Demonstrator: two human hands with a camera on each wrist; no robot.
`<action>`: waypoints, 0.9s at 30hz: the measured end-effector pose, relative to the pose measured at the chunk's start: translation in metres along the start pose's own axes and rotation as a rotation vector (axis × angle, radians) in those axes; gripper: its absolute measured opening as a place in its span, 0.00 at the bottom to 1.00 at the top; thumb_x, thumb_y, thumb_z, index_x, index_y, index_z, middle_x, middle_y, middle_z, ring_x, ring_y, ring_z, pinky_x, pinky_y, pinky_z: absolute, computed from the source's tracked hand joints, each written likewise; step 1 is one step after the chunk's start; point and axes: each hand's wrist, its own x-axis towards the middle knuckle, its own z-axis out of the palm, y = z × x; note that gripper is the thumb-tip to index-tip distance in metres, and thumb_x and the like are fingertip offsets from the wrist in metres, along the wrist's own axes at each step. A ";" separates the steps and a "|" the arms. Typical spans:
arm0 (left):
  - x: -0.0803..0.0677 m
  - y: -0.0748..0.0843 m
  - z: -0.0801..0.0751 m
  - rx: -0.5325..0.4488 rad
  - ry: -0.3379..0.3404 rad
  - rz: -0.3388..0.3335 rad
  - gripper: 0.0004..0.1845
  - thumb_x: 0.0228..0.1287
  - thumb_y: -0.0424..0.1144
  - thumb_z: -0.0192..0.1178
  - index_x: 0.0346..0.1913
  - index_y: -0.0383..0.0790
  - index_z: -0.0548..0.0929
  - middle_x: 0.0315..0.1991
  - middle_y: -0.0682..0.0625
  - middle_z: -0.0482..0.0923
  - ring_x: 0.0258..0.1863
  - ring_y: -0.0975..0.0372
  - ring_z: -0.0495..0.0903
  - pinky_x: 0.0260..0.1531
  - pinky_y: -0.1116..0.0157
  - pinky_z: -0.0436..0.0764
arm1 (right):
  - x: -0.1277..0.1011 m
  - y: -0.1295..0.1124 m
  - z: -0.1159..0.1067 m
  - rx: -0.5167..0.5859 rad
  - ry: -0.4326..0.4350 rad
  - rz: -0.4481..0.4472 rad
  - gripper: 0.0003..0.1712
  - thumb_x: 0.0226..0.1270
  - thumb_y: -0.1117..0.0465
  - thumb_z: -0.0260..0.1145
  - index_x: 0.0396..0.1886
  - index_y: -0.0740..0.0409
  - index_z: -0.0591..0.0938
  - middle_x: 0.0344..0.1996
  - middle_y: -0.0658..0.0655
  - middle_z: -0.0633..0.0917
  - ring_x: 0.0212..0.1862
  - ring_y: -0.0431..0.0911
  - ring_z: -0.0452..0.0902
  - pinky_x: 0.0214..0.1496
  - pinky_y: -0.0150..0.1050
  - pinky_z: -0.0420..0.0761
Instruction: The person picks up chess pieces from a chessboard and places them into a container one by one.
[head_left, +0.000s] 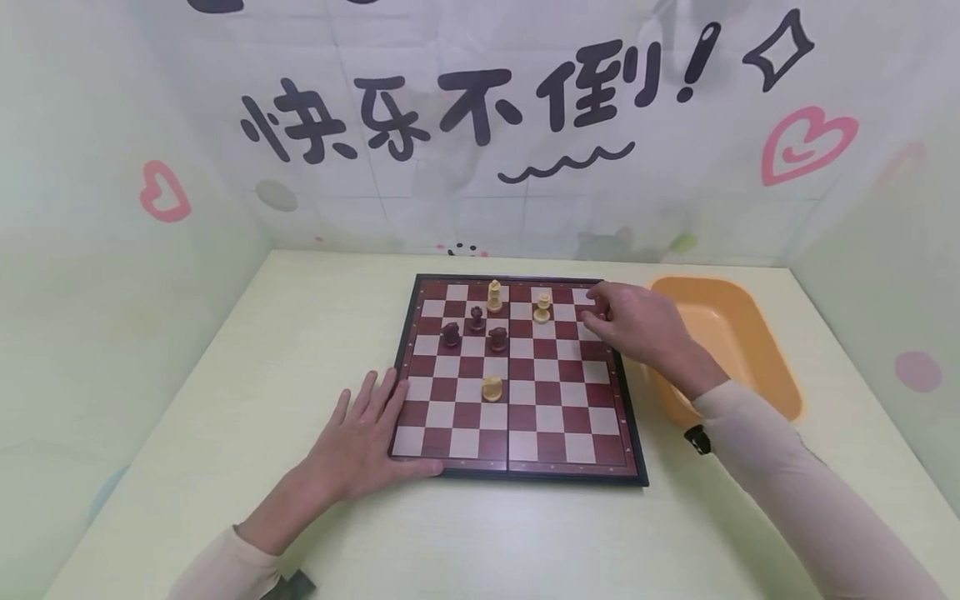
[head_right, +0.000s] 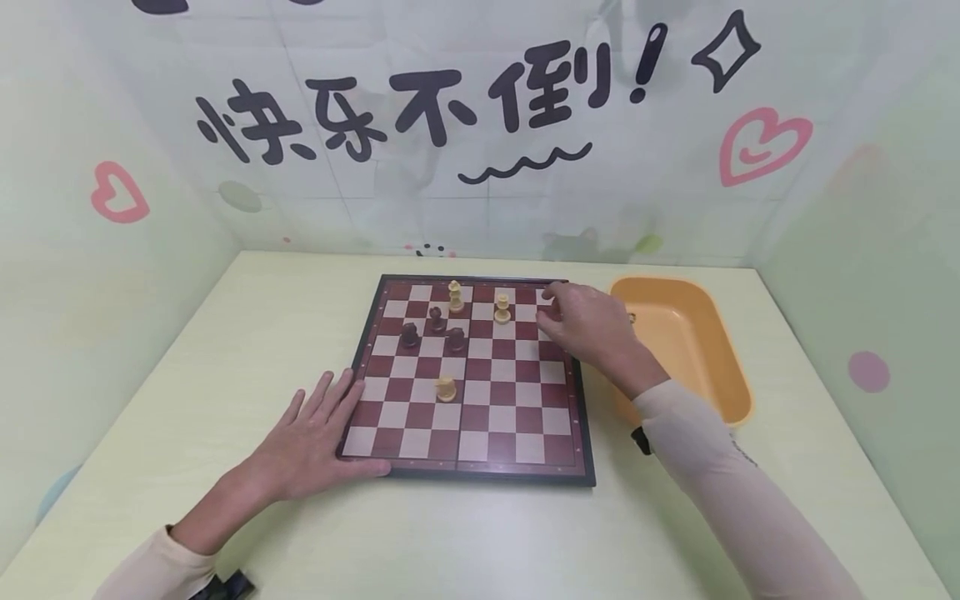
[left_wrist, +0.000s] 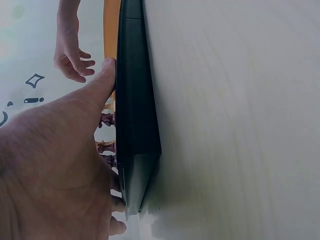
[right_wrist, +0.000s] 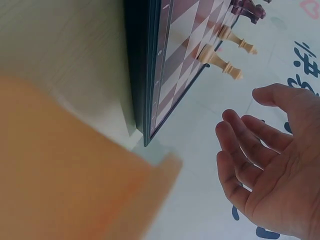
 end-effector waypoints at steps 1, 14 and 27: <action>0.000 0.000 0.000 0.001 0.000 0.001 0.68 0.53 0.85 0.48 0.79 0.30 0.55 0.80 0.34 0.47 0.78 0.39 0.43 0.72 0.37 0.47 | 0.001 0.000 0.001 -0.001 0.000 -0.002 0.19 0.71 0.53 0.66 0.51 0.63 0.84 0.33 0.55 0.87 0.28 0.46 0.78 0.24 0.40 0.75; 0.000 0.000 0.001 0.001 -0.007 -0.008 0.68 0.52 0.86 0.48 0.79 0.30 0.55 0.80 0.34 0.47 0.78 0.39 0.43 0.72 0.37 0.46 | 0.023 -0.015 0.006 0.001 -0.052 -0.020 0.22 0.71 0.54 0.63 0.59 0.61 0.82 0.43 0.57 0.88 0.38 0.49 0.83 0.33 0.45 0.82; 0.000 -0.001 0.003 -0.004 0.005 0.005 0.68 0.53 0.85 0.48 0.79 0.30 0.55 0.80 0.35 0.47 0.78 0.39 0.42 0.72 0.37 0.46 | 0.041 -0.027 0.023 -0.042 -0.033 -0.031 0.23 0.69 0.52 0.65 0.58 0.60 0.84 0.47 0.59 0.85 0.41 0.51 0.81 0.41 0.51 0.83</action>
